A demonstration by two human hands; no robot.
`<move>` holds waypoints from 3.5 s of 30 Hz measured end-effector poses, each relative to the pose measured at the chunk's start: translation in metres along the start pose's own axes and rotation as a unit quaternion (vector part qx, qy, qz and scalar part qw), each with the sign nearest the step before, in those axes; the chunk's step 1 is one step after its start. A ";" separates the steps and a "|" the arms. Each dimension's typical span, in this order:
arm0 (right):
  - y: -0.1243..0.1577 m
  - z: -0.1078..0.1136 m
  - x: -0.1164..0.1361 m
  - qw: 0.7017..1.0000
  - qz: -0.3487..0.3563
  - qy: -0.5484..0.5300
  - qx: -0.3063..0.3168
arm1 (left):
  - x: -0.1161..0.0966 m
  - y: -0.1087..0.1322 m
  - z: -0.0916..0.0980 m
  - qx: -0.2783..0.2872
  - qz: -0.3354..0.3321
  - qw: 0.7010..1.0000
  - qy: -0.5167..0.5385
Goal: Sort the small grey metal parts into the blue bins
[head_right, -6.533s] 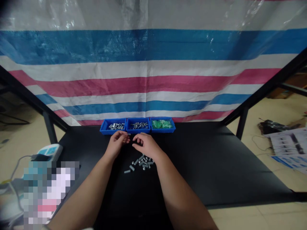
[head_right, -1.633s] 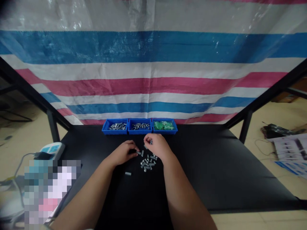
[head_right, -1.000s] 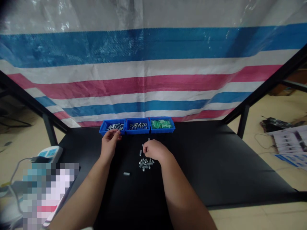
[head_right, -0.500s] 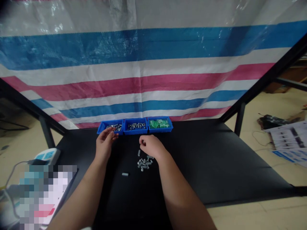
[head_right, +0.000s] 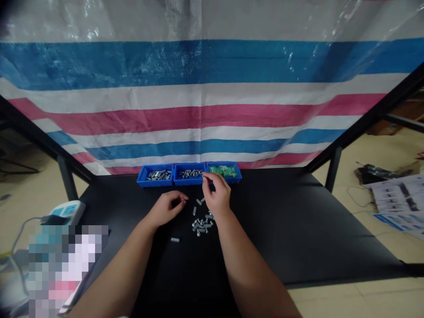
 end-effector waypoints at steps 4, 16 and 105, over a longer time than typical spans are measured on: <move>0.003 -0.009 -0.005 1.000 0.001 0.005 0.014 | -0.013 0.003 -0.020 0.082 -0.037 0.995 -0.044; 0.012 -0.034 -0.023 0.981 -0.041 0.053 0.183 | -0.020 0.015 -0.039 0.212 -0.033 0.970 -0.112; 0.059 -0.007 -0.074 0.906 -0.185 -0.033 0.379 | -0.007 -0.017 -0.006 -0.018 0.074 0.980 -0.183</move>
Point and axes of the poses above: each hand's wrist, its own y-axis away from the middle knuckle, its own z-axis out of the back of the hand, x = y × z, the point moved 7 cm from there along -y, towards the middle knuckle, and after that the axes turned 9 degrees about z, right-handed, at the moved point
